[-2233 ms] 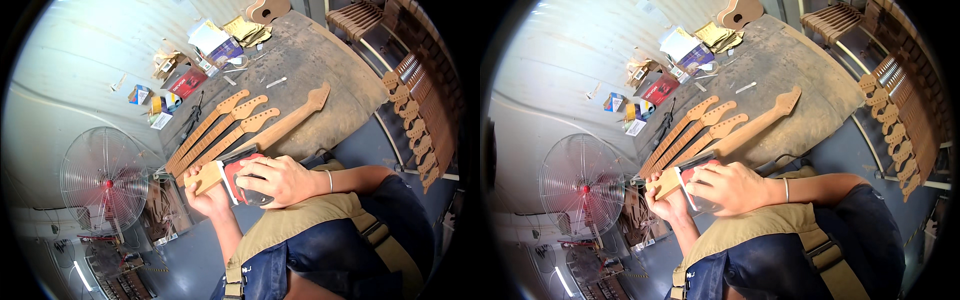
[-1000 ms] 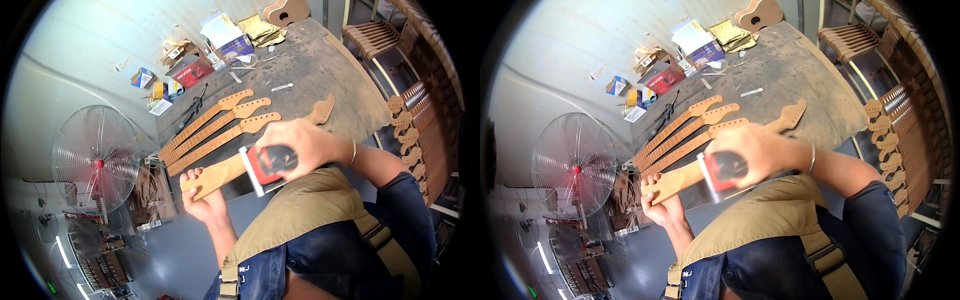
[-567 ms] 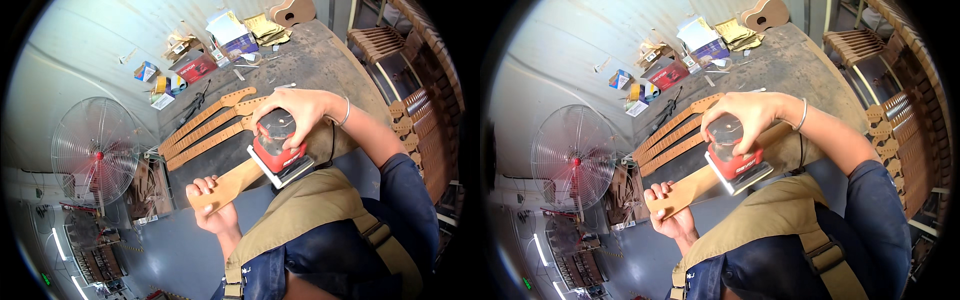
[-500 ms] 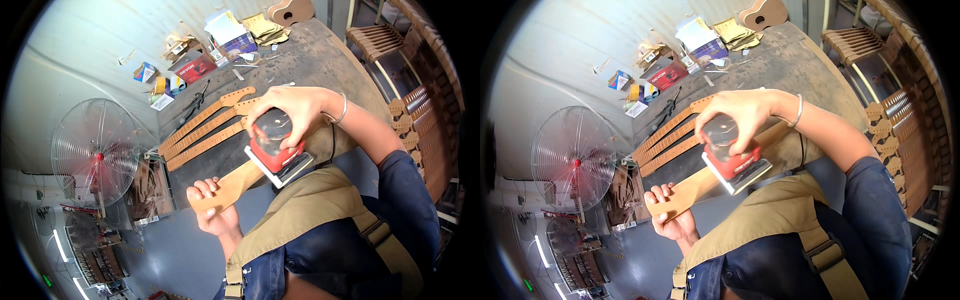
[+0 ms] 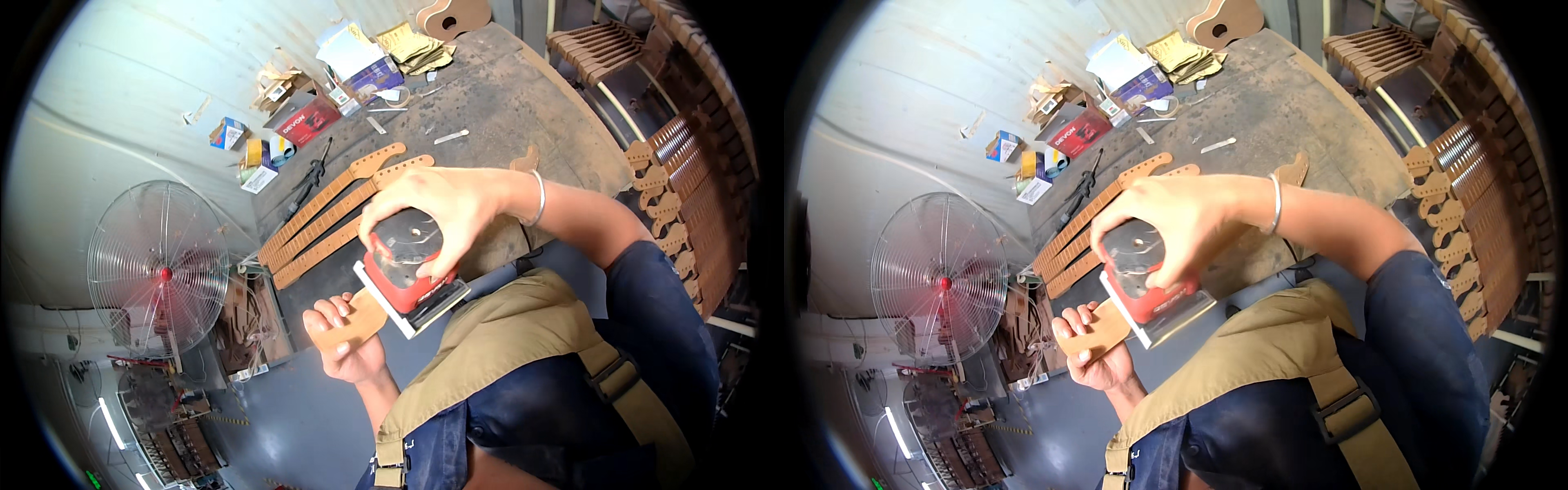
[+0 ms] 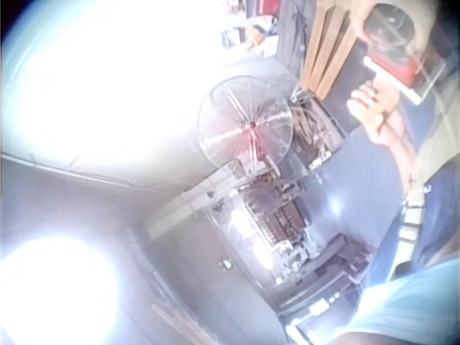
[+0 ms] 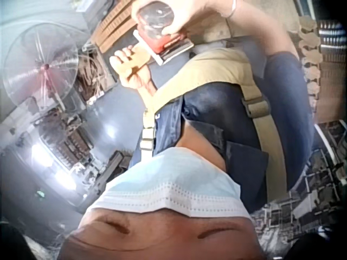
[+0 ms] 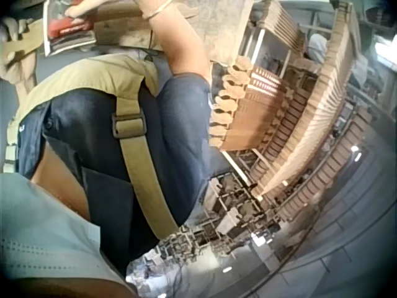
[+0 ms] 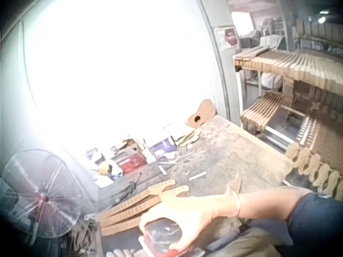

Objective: The person uses a handheld electric sander to smooth the surface of wooden guitar necks. They hold the necks with one hand and operate the sander with the other, moving it along the fretboard and edges. The person flips the necks over to sand different sides and places them on the workbench.

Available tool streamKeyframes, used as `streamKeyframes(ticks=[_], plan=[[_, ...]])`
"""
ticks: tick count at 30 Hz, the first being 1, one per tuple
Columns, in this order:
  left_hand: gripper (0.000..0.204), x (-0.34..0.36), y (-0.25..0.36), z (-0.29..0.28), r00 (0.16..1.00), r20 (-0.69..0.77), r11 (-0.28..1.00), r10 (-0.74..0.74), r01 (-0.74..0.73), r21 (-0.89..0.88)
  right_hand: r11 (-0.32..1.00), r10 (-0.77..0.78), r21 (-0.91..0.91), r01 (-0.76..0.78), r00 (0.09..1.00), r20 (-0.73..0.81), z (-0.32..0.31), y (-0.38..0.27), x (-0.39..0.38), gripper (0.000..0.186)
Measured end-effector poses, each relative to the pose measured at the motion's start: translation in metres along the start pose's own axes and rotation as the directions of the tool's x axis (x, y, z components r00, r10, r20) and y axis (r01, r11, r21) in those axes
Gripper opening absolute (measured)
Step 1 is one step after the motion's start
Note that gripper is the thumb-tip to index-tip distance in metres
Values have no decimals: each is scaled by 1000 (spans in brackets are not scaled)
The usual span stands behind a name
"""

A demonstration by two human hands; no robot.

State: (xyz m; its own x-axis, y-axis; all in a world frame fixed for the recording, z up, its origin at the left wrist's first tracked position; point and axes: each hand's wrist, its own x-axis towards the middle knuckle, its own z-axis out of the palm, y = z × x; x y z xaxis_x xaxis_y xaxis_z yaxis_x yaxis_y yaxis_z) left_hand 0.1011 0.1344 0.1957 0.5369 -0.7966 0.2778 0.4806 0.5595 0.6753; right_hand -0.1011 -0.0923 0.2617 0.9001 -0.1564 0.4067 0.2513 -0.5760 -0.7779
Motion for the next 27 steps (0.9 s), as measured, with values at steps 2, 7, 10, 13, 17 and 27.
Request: streamKeyframes(ticks=[2, 7, 10, 13, 17, 27], plan=[[37, 0, -1, -14, 998, 4, 996, -58, 58, -73, 985, 155, -63, -158, 987, -38, 6, 0, -19, 58], [28, -16, 1, -65, 960, 74, 947, -269, 278, -161, 747, 532, -72, -661, 658, -534, 46, 28, -94, 60], [64, -30, 10, -95, 850, 231, 815, -473, 522, -251, 600, 545, -18, -800, 425, -723, 79, 26, -113, 62], [109, -29, 18, -122, 532, 404, 383, -745, 836, -394, 565, 473, -5, -825, 328, -817, 115, 8, -116, 66], [109, -18, 17, -132, 19, 393, -8, -919, 998, -66, 562, 369, -115, -819, 373, -851, 170, -24, -83, 61], [43, -21, -19, -134, -192, 61, -117, -980, 788, 604, 569, 315, -149, -809, 382, -869, 231, -60, -59, 63]])
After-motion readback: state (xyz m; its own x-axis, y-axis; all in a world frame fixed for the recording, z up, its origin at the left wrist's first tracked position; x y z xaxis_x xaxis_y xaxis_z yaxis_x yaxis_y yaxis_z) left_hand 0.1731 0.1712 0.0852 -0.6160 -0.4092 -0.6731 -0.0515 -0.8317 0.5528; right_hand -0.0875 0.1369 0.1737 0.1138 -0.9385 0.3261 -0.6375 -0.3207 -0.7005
